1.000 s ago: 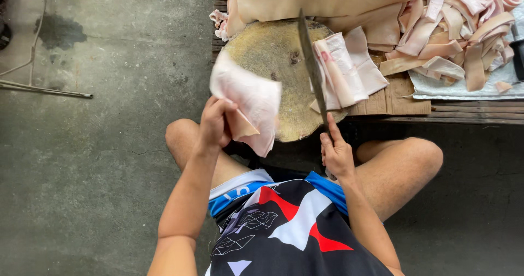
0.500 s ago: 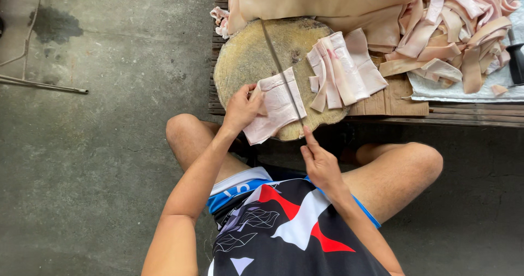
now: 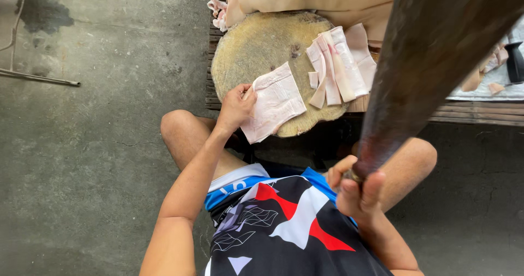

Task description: The person sits on the ground and uses a large knife to cut large sheets of pork skin into smaller strips on a round wooden cutting board. The cut pieces are placed on a nearby surface.

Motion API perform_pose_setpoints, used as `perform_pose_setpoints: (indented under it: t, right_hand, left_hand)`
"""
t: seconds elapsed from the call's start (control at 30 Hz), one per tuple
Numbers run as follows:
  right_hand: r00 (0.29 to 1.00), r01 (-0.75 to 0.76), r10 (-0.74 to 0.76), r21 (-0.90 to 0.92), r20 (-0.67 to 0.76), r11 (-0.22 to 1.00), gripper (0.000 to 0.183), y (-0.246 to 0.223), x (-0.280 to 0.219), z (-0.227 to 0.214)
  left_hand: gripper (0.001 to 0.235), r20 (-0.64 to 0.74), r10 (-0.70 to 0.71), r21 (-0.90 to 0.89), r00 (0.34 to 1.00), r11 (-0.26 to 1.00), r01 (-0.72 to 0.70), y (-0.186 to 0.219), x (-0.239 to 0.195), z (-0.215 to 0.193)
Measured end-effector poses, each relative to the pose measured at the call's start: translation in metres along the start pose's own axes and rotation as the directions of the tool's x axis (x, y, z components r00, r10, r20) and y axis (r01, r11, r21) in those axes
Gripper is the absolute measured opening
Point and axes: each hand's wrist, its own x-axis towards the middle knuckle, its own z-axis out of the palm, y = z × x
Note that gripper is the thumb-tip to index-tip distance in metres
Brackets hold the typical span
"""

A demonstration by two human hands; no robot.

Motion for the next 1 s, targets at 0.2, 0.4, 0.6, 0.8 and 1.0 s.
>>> perform_pose_setpoints:
  t: [0.2,0.4,0.6,0.8,1.0]
  right_hand:
    - [0.916,-0.334,0.391,-0.372,0.087,0.866,0.055,0.055,-0.018,0.035]
    - [0.722,-0.596,0.682,-0.399,0.113,0.697,0.057,0.052,-0.013,0.028]
    - [0.740,-0.607,0.662,-0.302,0.124,0.735,0.055,0.096,-0.017,0.039]
    - [0.513,-0.855,0.814,0.248,0.272,0.455,0.058,0.100,-0.011,0.025]
    - [0.550,-0.816,0.812,0.334,0.197,0.472,0.063,0.076,-0.017,-0.008]
  left_hand:
    - [0.032,-0.005,-0.110,0.039,0.994,0.993,0.110,0.002,0.000,-0.003]
    - [0.028,-0.030,0.005,0.061,1.000,0.998,-0.003,0.015,-0.003,0.001]
    - [0.020,0.112,0.476,0.290,0.872,0.824,-0.487,0.060,-0.054,0.051]
    - [0.024,0.154,0.039,-0.229,0.987,0.973,-0.003,0.070,-0.052,0.055]
    - [0.035,0.241,-0.207,-0.181,0.948,0.950,0.254,0.006,0.018,-0.003]
